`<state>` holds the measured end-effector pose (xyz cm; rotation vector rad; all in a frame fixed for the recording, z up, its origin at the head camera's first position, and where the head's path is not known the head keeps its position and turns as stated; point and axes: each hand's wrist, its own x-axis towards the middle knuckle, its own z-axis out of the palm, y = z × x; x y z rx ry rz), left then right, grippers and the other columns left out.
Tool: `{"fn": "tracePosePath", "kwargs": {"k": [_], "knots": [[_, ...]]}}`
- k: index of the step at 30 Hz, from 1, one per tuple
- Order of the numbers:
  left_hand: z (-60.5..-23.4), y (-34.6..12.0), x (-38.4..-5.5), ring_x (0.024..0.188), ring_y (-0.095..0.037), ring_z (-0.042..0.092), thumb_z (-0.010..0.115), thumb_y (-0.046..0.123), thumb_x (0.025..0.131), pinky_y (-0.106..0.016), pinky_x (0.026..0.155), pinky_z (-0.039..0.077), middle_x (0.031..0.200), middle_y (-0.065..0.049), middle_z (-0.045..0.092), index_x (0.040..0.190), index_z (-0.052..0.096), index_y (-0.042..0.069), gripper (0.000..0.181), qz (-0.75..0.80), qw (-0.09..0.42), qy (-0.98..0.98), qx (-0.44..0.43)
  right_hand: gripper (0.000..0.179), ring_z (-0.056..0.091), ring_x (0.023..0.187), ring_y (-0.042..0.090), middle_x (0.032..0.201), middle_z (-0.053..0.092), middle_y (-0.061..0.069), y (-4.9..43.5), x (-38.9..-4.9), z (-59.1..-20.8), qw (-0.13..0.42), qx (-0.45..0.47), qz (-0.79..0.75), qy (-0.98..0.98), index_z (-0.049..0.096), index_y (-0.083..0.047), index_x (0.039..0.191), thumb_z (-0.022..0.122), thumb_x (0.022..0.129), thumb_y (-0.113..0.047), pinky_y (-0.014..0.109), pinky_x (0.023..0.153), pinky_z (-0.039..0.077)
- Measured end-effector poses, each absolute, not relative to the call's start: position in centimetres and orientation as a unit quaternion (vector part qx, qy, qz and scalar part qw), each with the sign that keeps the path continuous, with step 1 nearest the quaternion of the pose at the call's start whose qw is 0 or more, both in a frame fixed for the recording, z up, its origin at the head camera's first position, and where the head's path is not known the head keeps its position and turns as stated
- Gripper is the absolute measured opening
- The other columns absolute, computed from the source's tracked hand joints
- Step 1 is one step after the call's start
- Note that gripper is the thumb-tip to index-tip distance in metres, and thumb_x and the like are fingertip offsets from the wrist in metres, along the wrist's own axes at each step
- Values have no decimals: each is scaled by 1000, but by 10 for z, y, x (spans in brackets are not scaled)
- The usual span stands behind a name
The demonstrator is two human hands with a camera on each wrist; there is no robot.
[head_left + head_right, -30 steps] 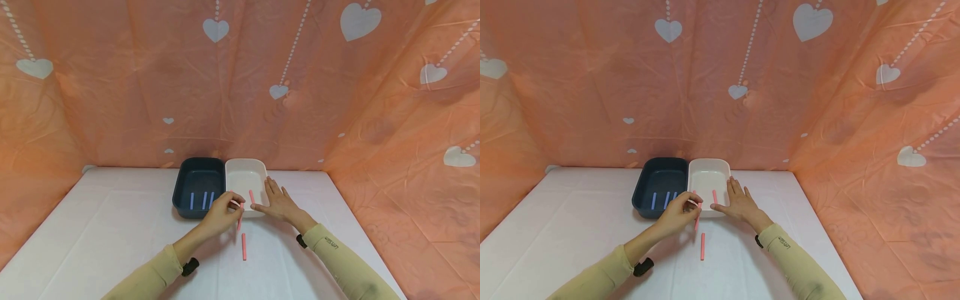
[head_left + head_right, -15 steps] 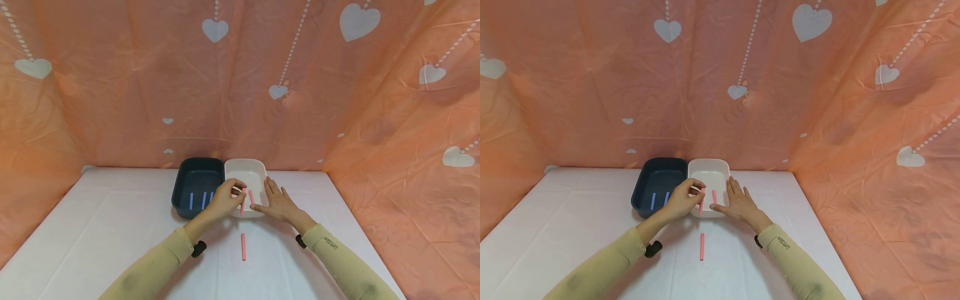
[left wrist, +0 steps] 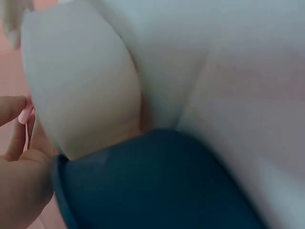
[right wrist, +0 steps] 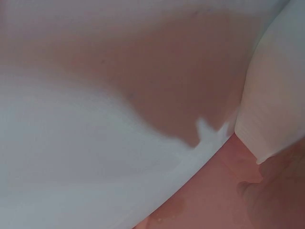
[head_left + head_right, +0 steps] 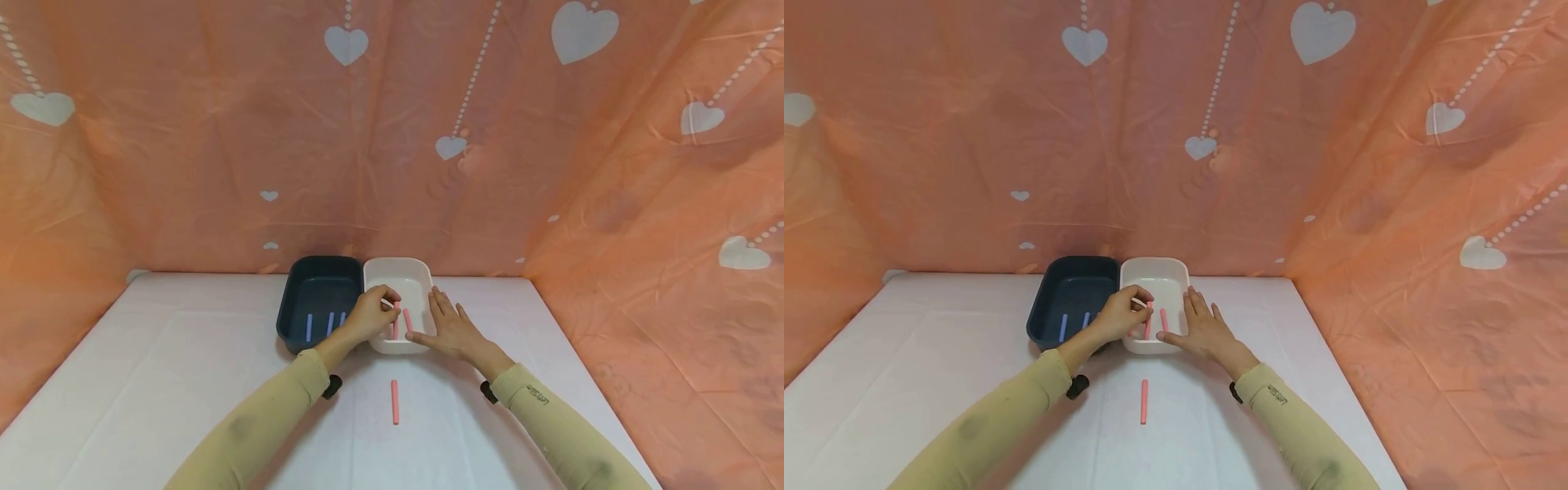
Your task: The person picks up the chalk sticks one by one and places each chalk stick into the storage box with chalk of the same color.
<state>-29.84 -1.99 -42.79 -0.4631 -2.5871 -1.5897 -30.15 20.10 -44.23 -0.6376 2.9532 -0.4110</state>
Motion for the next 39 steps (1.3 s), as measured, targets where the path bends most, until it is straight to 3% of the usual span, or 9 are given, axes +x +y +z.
{"fn": "tracePosePath", "kwargs": {"k": [8, 22, 29, 35, 39], "knots": [[-427, -27, -318, 93, -24, 74, 70, -4, 92, -33, 82, 58, 101, -13, 74, 106, 69, -3, 14, -457, 2, -869, -190, 112, 4, 161, 30, 174, 1, 13, 200, -299, -438, 47, -208, -137, 967, 7, 0, 165, 52, 94, -75, 57, 127, 7], [-424, -31, -346, 94, -22, 69, 68, 0, 96, -34, 88, 57, 104, -11, 74, 108, 73, -3, 14, -370, -44, -900, -228, 112, 4, 161, 29, 174, 2, 13, 200, -299, -440, 44, -206, -134, 968, 7, -1, 165, 53, 94, -74, 56, 127, 7], [-425, -29, -355, 88, -19, 65, 68, -4, 94, -32, 86, 55, 95, -8, 74, 104, 74, -2, 12, -290, -37, -910, -293, 112, 3, 161, 28, 174, 0, 12, 201, -299, -440, 52, -202, -134, 969, 6, -1, 165, 53, 95, -74, 55, 127, 6], [-430, -25, -356, 87, -19, 64, 69, 0, 95, -35, 86, 55, 94, -5, 73, 102, 77, 4, 12, -221, -27, -928, -298, 112, 4, 161, 29, 174, 1, 13, 201, -300, -440, 50, -205, -135, 968, 7, -1, 165, 54, 95, -74, 56, 127, 7], [-432, -26, -355, 94, -22, 66, 70, 4, 95, -40, 100, 49, 96, -2, 76, 100, 79, 9, 11, -184, -5, -939, -292, 111, 5, 161, 29, 174, 1, 13, 200, -300, -440, 47, -208, -131, 968, 8, 0, 165, 54, 95, -73, 56, 127, 8]]}}
